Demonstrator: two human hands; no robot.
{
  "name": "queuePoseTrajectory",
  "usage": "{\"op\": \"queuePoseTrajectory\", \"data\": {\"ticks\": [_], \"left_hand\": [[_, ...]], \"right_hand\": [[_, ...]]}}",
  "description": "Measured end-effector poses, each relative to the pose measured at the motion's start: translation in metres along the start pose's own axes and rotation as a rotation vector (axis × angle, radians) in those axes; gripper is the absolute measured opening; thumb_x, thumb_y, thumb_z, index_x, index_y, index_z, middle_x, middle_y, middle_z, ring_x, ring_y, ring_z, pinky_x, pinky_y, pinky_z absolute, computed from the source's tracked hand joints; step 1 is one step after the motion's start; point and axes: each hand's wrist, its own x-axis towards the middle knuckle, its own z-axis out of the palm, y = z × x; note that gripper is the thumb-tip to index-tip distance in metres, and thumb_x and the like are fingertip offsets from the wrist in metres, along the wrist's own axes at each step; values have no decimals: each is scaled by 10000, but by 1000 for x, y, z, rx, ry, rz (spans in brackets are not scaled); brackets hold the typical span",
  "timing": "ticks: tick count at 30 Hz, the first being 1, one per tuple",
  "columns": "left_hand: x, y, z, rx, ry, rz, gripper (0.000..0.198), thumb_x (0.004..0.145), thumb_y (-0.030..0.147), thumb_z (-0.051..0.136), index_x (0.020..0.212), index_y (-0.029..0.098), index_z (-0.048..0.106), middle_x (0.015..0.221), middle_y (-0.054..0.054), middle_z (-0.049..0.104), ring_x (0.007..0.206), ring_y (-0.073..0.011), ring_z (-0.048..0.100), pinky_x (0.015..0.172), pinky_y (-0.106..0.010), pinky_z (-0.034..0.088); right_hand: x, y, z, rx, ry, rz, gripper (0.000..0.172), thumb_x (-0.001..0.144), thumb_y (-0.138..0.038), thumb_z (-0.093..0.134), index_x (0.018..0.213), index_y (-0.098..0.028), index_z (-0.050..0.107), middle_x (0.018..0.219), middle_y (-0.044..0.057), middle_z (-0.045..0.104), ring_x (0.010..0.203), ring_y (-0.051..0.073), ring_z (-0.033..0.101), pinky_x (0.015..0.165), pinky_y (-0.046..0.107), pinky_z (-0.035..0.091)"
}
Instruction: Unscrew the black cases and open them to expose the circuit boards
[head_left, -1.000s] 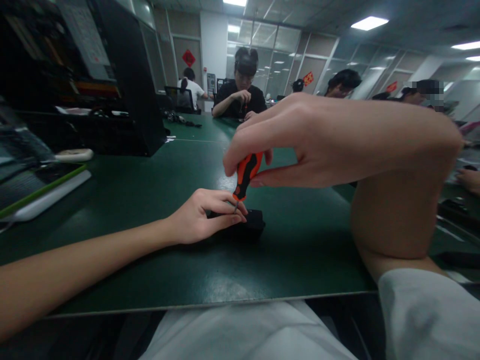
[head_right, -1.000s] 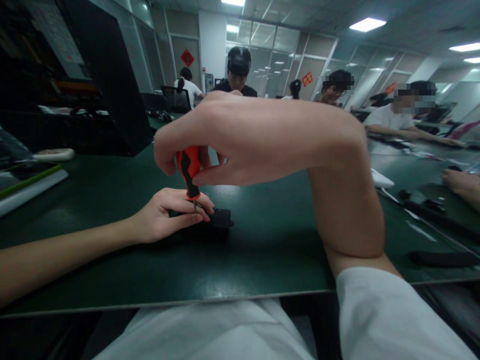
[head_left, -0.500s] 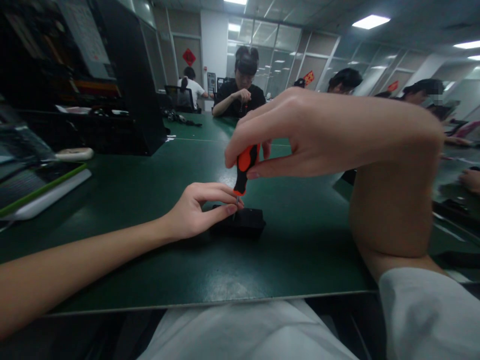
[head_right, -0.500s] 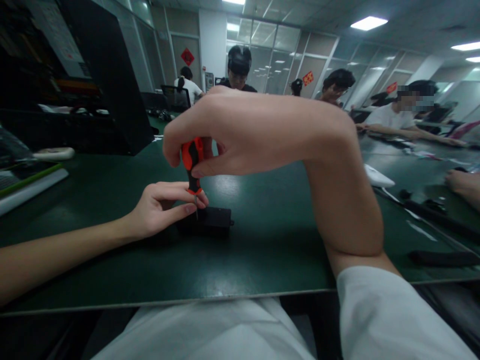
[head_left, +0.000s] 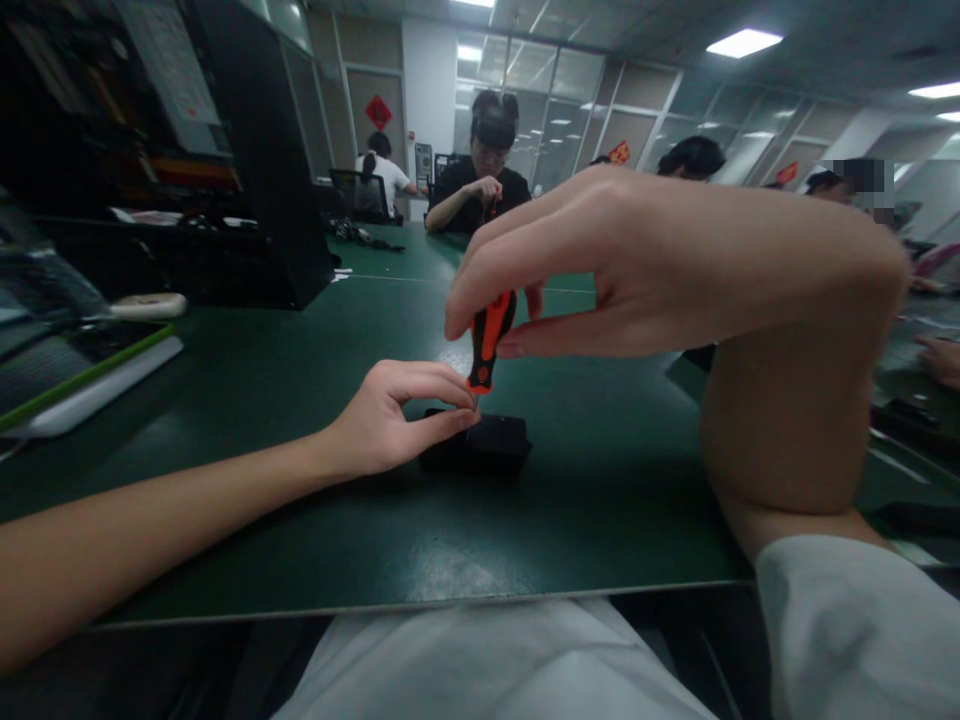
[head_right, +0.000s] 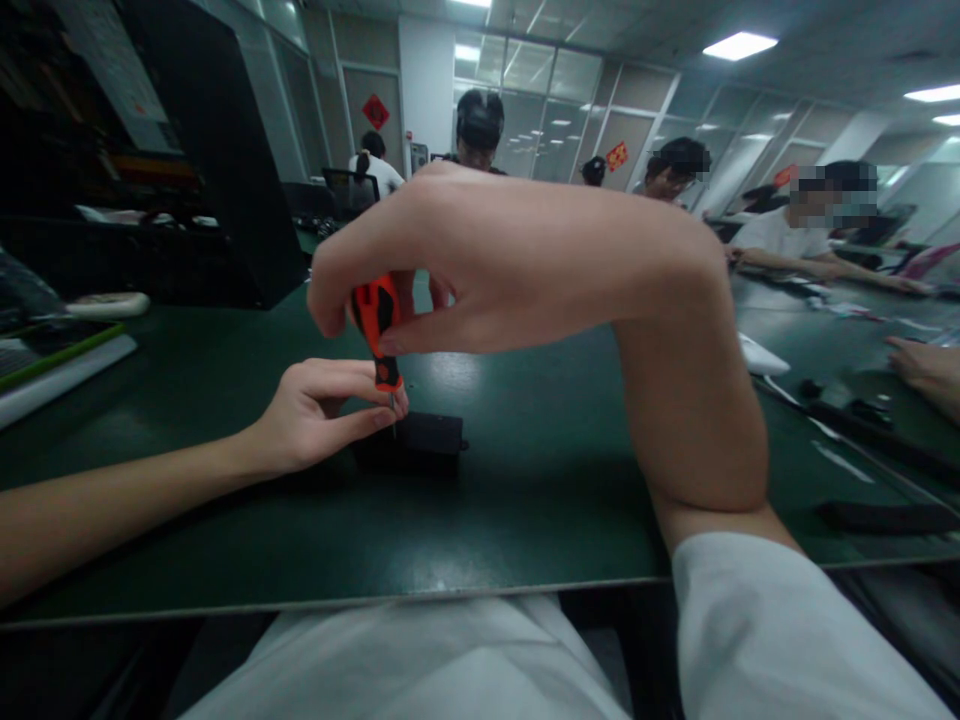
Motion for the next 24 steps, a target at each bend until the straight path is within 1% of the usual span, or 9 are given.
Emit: {"op": "queuePoseTrajectory", "data": {"ticks": [2, 5, 7, 11, 13, 15, 18, 20, 24], "left_hand": [[0, 0, 0, 3, 4, 2, 67, 883, 190, 711, 826, 179, 746, 847, -53, 765, 781, -176, 721, 763, -275, 565], [-1, 0, 0, 12, 8, -12, 74, 886, 209, 708, 827, 179, 739, 839, -54, 764, 781, -182, 717, 762, -286, 564], [-1, 1, 0, 16, 2, -27, 80, 887, 222, 708, 830, 173, 735, 835, -57, 761, 780, -185, 712, 761, -291, 560], [-3, 1, 0, 20, -13, -74, 79, 882, 228, 713, 838, 163, 724, 808, -42, 746, 754, -173, 697, 734, -273, 542], [-4, 1, 0, 14, -15, -94, 74, 876, 224, 720, 831, 165, 718, 786, -27, 739, 726, -162, 690, 714, -261, 532], [-4, 0, 0, 11, -9, -103, 66, 868, 218, 728, 826, 169, 717, 774, -16, 738, 706, -156, 687, 699, -255, 525], [-4, 1, 1, 20, 3, -109, 57, 865, 217, 728, 832, 172, 718, 780, -13, 746, 703, -155, 691, 699, -253, 526], [-3, 3, 1, 35, 0, -117, 71, 866, 227, 728, 828, 169, 717, 786, -16, 751, 702, -153, 693, 700, -248, 527], [-3, 6, 2, 64, -8, -100, 100, 860, 241, 739, 805, 162, 711, 759, -14, 743, 675, -144, 682, 681, -237, 519]], "right_hand": [[1, -1, 2, -61, 31, 82, 342, 982, -425, 516, 1218, -203, 626, 1017, -34, 663, 891, 68, 609, 811, 220, 496], [3, -3, 5, -86, 31, 162, 392, 988, -485, 474, 1129, -173, 665, 923, -12, 656, 863, 96, 609, 829, 271, 508], [4, -4, 5, -41, -3, 117, 312, 992, -420, 498, 1066, -171, 670, 940, -14, 653, 858, 92, 595, 803, 259, 504], [6, -5, 5, 7, -55, 23, 125, 964, -260, 546, 990, -217, 660, 956, -38, 643, 810, 73, 557, 724, 229, 465], [8, -6, 7, -11, -44, 24, 118, 958, -286, 563, 1020, -246, 655, 960, -47, 644, 814, 80, 552, 749, 242, 459], [10, -7, 10, -53, -20, 57, 166, 955, -366, 575, 1044, -249, 653, 934, -53, 640, 797, 84, 544, 749, 255, 455], [11, -9, 11, -120, -2, 131, 217, 959, -409, 558, 916, -222, 659, 835, -51, 620, 722, 79, 513, 677, 264, 441], [11, -10, 9, -97, -22, 114, 211, 966, -372, 551, 859, -221, 652, 844, -48, 627, 727, 77, 513, 675, 254, 446], [8, -12, 5, -17, -71, 44, 199, 985, -370, 529, 955, -225, 661, 933, -40, 650, 795, 81, 549, 737, 239, 478]]}}
